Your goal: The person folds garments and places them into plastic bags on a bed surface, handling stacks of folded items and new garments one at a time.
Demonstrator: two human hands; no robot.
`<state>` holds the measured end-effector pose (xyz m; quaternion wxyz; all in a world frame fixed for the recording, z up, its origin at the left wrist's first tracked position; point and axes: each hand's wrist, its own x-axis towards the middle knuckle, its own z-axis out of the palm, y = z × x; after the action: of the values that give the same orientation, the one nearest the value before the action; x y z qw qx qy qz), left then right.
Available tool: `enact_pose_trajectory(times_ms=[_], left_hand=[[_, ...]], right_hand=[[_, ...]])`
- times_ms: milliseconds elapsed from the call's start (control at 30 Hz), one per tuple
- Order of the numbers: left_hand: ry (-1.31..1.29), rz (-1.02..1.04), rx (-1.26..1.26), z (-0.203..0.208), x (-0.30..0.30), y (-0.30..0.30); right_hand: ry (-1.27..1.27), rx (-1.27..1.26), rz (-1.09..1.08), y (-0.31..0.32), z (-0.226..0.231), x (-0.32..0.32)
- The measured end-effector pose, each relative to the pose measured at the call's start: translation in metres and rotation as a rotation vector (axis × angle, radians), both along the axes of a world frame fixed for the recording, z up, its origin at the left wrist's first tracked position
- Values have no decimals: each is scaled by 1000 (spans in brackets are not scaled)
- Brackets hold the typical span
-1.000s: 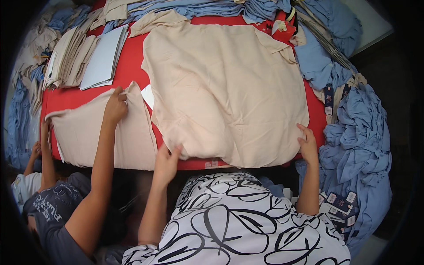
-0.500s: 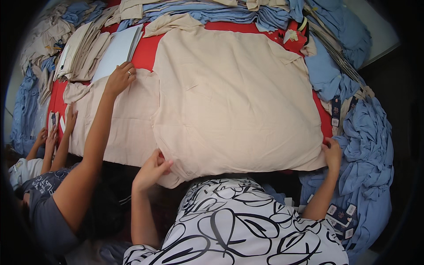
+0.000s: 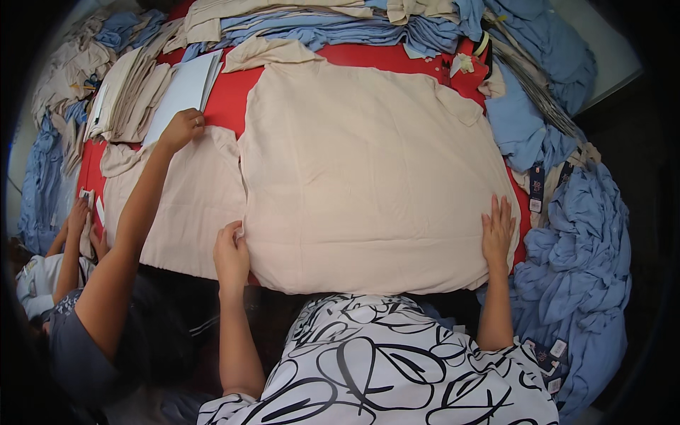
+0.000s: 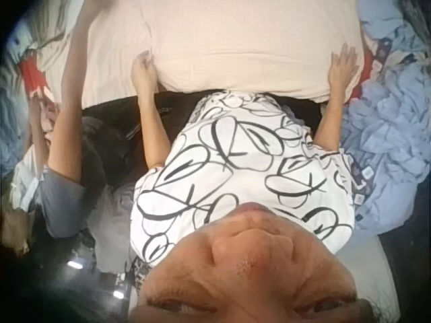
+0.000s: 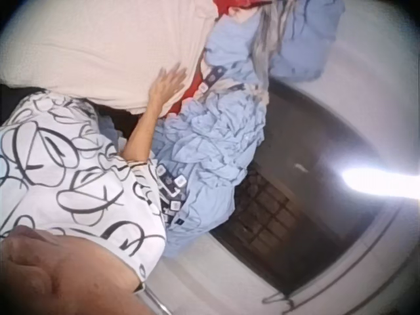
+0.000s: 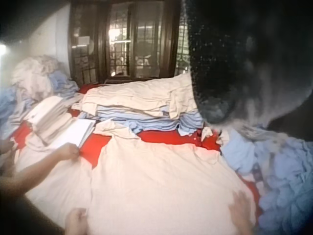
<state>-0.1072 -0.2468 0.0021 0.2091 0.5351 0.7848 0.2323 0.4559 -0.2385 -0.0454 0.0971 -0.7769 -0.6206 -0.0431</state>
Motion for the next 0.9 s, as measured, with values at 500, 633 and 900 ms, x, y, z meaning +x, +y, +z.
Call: enact_pose_trajectory(times_ms=[500,633,900], left_hand=[[557,-131,400,-53,62,205],[535,-137,319,-35,58,216],[543,0,302,-31,64,237]], right_hand=[[94,387,429,267,5,-51],[-39,399,207,295,4,-23],[91,278,44,303,17,-25]])
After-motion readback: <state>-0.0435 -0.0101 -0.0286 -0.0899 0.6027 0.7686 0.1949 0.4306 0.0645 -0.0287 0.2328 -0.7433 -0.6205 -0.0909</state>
